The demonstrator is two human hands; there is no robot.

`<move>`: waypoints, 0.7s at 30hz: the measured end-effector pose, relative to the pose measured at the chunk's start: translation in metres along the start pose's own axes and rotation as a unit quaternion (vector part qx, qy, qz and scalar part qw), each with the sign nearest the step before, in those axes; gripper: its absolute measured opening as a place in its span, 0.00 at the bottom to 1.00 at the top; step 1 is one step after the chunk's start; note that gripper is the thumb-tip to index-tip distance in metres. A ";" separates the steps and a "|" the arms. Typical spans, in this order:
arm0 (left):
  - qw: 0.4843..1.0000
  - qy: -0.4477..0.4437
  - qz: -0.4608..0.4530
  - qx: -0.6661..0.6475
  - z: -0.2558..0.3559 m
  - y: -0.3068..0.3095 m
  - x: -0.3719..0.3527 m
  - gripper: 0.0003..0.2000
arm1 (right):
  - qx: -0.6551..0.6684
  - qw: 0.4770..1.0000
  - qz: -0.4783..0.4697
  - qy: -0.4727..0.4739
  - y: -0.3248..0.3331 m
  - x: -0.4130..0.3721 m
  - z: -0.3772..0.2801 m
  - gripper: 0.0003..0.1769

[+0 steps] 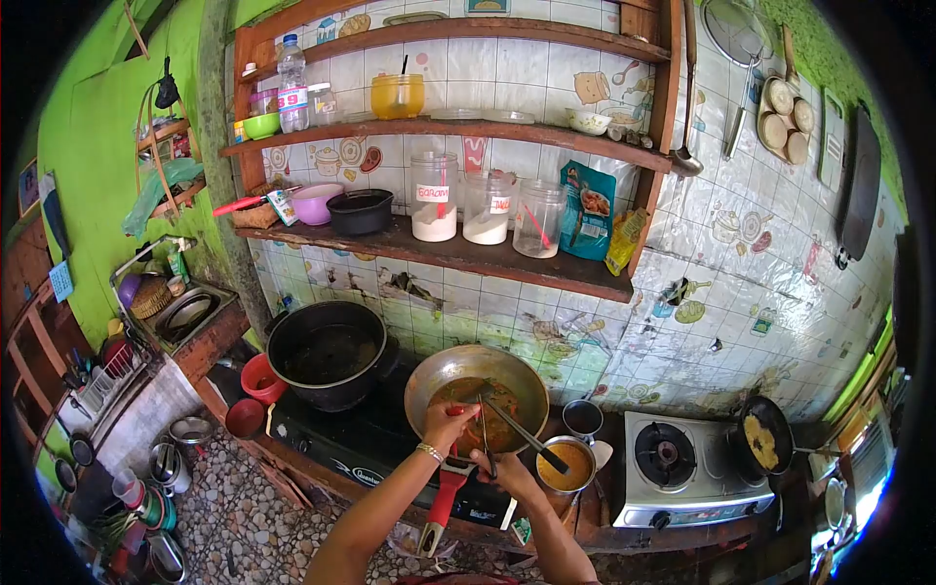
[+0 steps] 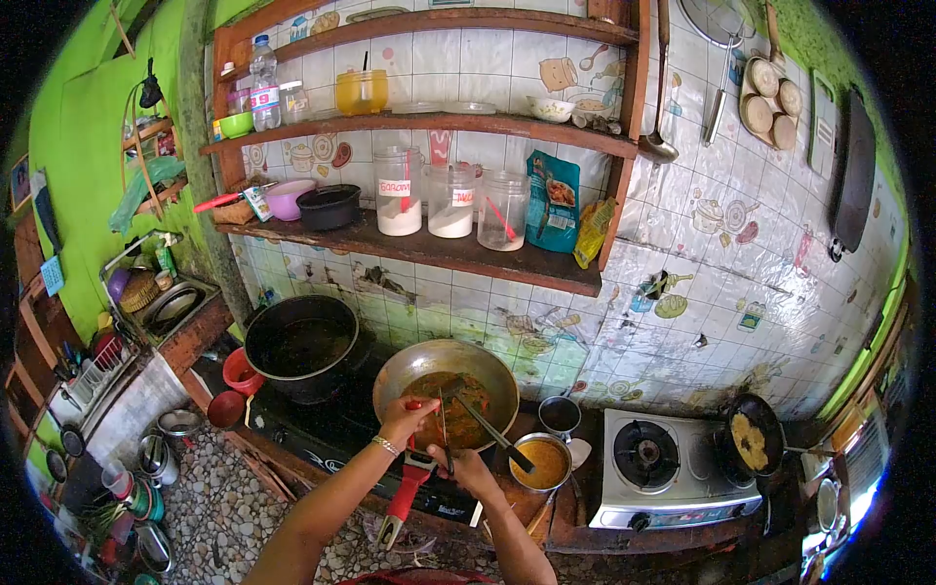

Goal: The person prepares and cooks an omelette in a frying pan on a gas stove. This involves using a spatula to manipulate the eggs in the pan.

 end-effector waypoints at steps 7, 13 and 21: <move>0.999 -0.011 0.021 0.035 -0.002 0.003 0.000 0.11 | -0.039 0.996 -0.055 -0.066 -0.002 -0.003 0.000 0.34; 0.983 -0.084 0.042 0.155 -0.005 0.009 0.000 0.09 | -0.080 0.997 -0.008 0.016 -0.002 0.005 0.012 0.34; 0.972 -0.156 -0.016 0.176 0.002 0.003 -0.008 0.10 | -0.139 0.989 0.035 0.025 0.008 0.004 0.015 0.31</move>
Point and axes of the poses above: each hand's wrist, its own x-axis towards the middle knuckle, its own y-axis out of the back of the hand, z = x × y, the point moved 3 cm from there along x, towards the middle knuckle
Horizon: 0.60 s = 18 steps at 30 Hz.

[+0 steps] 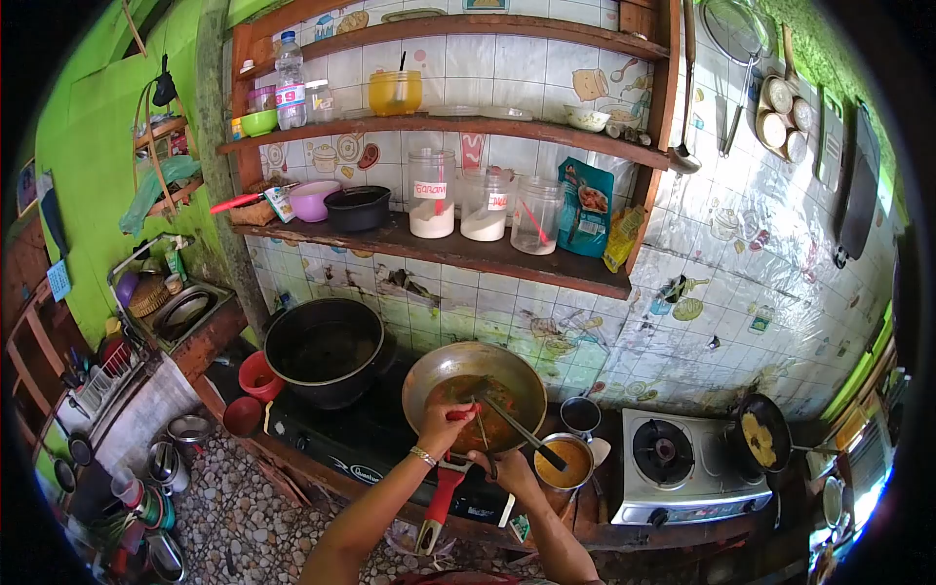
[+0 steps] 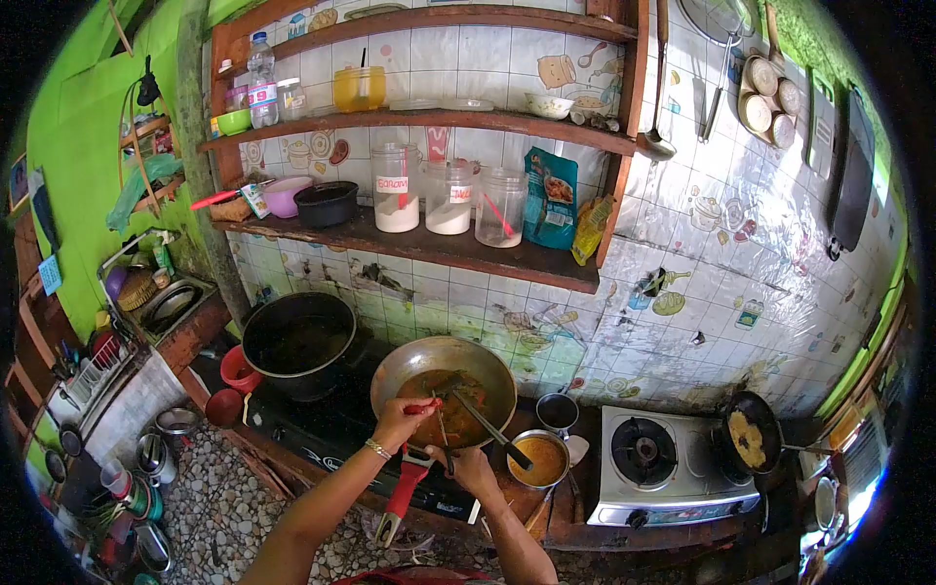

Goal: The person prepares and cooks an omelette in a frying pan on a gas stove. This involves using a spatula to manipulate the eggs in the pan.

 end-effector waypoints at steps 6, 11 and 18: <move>0.998 0.067 0.002 -0.015 0.004 0.004 0.004 0.09 | 0.105 0.993 -0.056 -0.018 0.008 -0.015 -0.032 0.31; 0.994 0.104 -0.039 -0.023 0.008 0.006 0.004 0.10 | 0.032 0.996 -0.080 -0.019 0.010 -0.014 -0.038 0.33; 0.997 -0.002 0.007 0.072 0.004 0.005 0.009 0.10 | 0.007 1.000 -0.023 0.016 0.003 -0.003 -0.016 0.33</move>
Point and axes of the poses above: each hand's wrist, its own x-axis towards the middle knuckle, its own y-axis out of the back of the hand, z = x × y, the point moved 3 cm from there along x, towards the middle knuckle
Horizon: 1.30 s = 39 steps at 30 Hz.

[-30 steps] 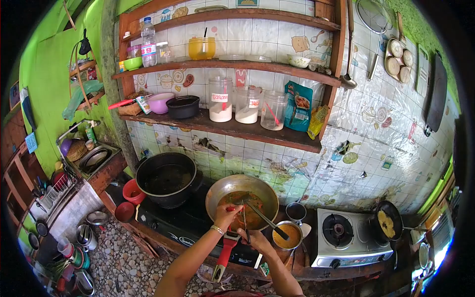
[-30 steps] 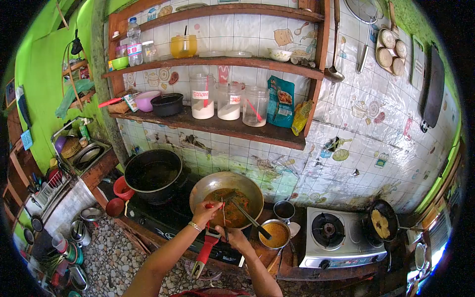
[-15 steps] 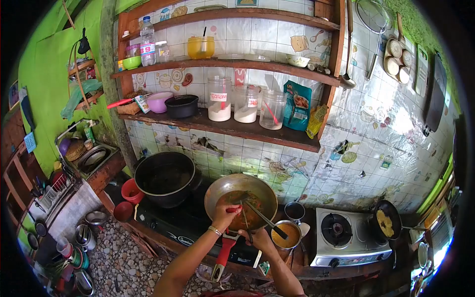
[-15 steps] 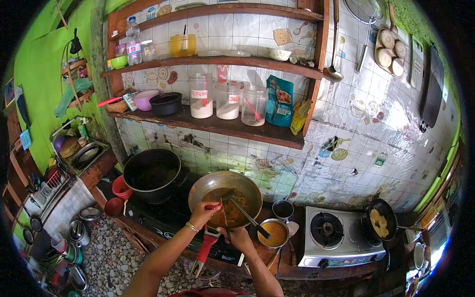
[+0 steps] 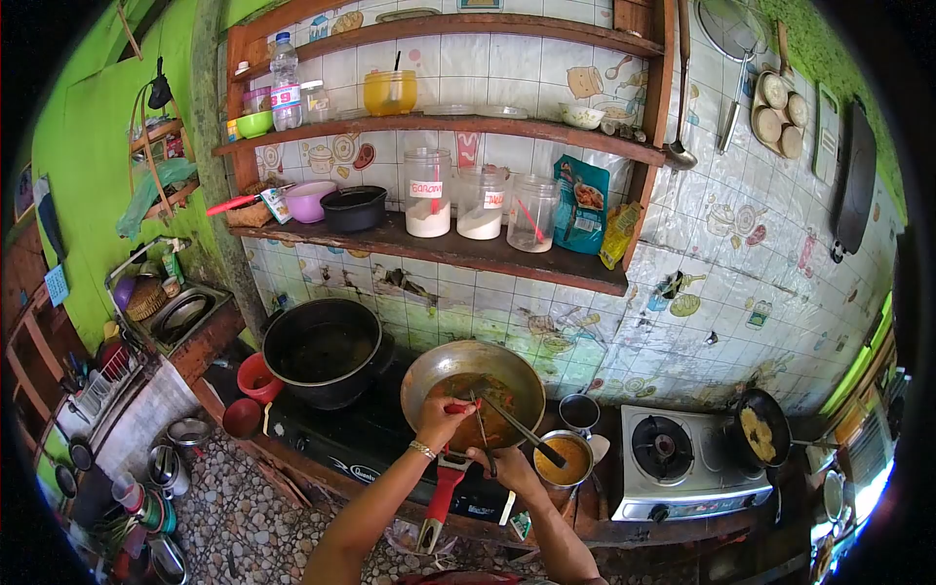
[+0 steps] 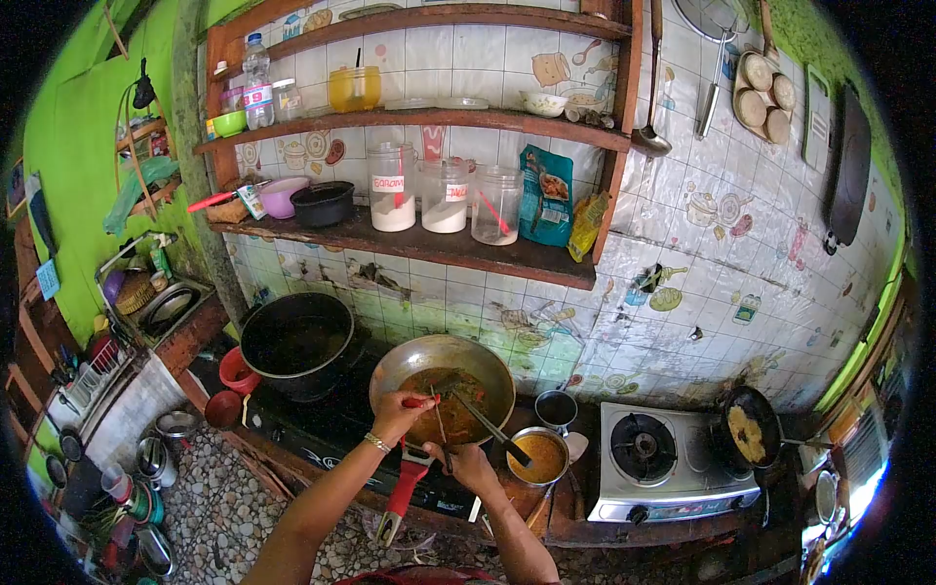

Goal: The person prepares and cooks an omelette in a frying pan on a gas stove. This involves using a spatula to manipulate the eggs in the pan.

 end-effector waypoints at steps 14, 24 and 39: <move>0.974 0.130 -0.077 -0.170 0.004 0.005 0.000 0.06 | 0.074 0.995 -0.068 -0.011 0.005 -0.007 -0.020 0.30; 0.999 0.028 -0.023 -0.021 -0.001 0.005 0.004 0.07 | 0.038 0.999 -0.027 0.007 -0.004 0.005 0.008 0.31; 0.874 0.223 -0.052 -0.428 -0.002 0.049 -0.009 0.13 | -0.108 0.985 0.132 -0.033 0.081 -0.042 -0.006 0.26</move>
Point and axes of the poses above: each hand's wrist, its own x-axis towards the middle knuckle, its own y-axis out of the back of the hand, z = x × y, the point moved 3 cm from there along x, towards the middle knuckle
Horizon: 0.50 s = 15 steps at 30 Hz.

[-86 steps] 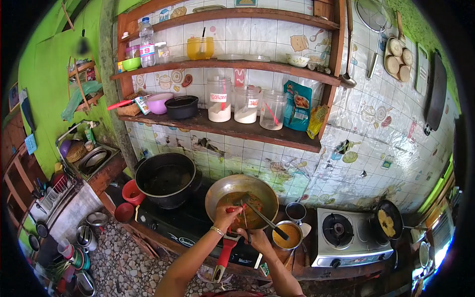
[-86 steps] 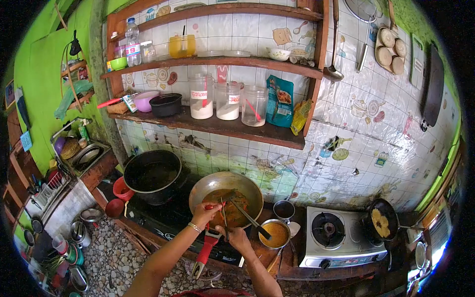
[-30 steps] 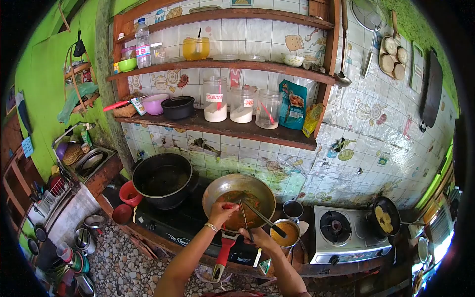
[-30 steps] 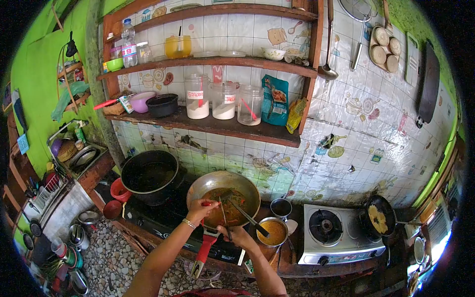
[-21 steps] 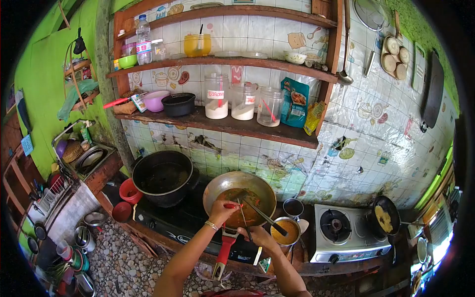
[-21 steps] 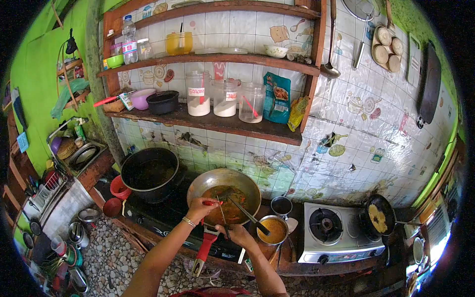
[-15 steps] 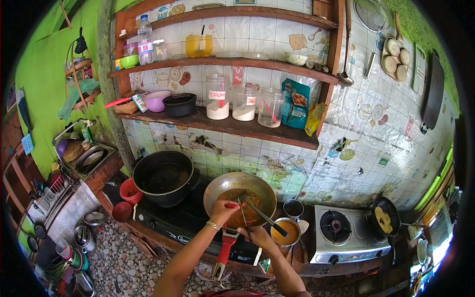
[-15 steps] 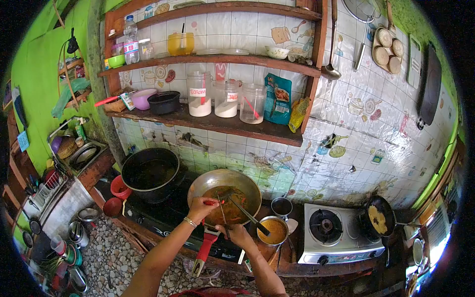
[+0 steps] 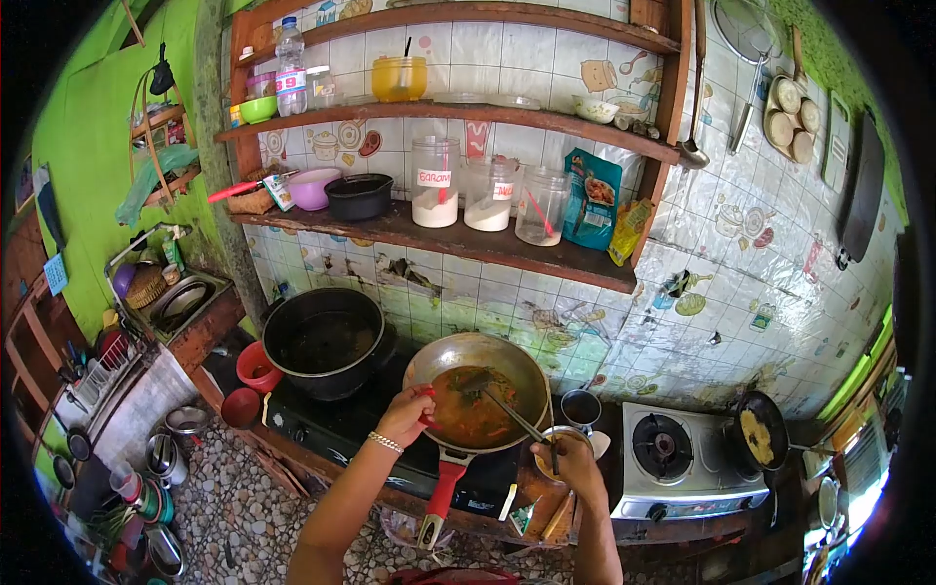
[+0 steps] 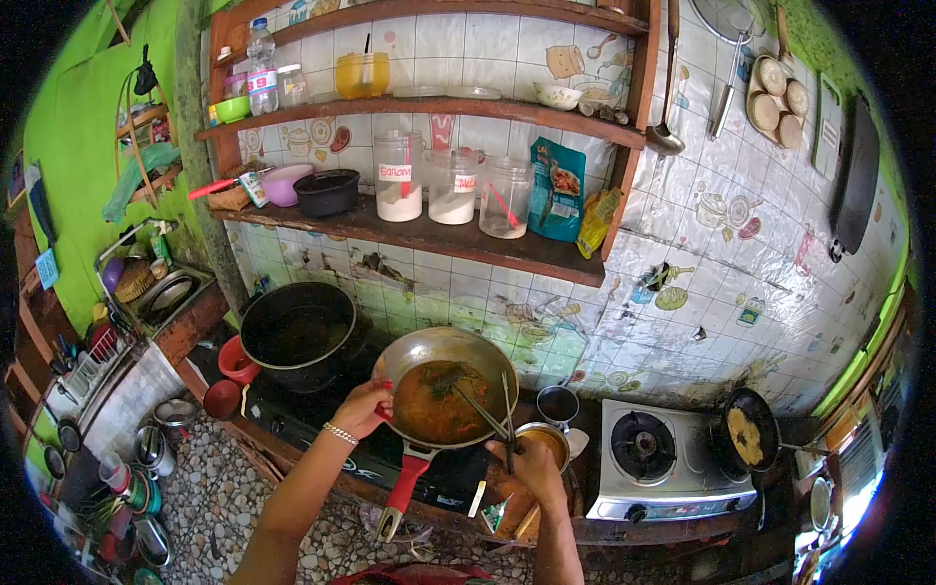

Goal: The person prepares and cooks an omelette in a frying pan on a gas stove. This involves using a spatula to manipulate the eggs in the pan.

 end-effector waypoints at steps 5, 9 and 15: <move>0.996 0.017 -0.071 -0.057 -0.017 -0.014 -0.009 0.15 | 0.075 0.991 -0.100 -0.046 -0.040 -0.015 0.002 0.30; 0.997 -0.025 -0.070 -0.007 -0.022 -0.032 -0.015 0.16 | 0.018 0.985 -0.173 -0.018 -0.071 -0.015 0.009 0.34; 0.990 -0.067 0.016 0.121 -0.013 -0.047 -0.023 0.16 | 0.063 0.985 -0.157 0.020 -0.078 -0.012 0.004 0.33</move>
Point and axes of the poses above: each hand's wrist, its own x-axis towards the middle knuckle, its own y-axis out of the back of the hand, z = x × y, the point moved 3 cm from there along x, towards the middle knuckle
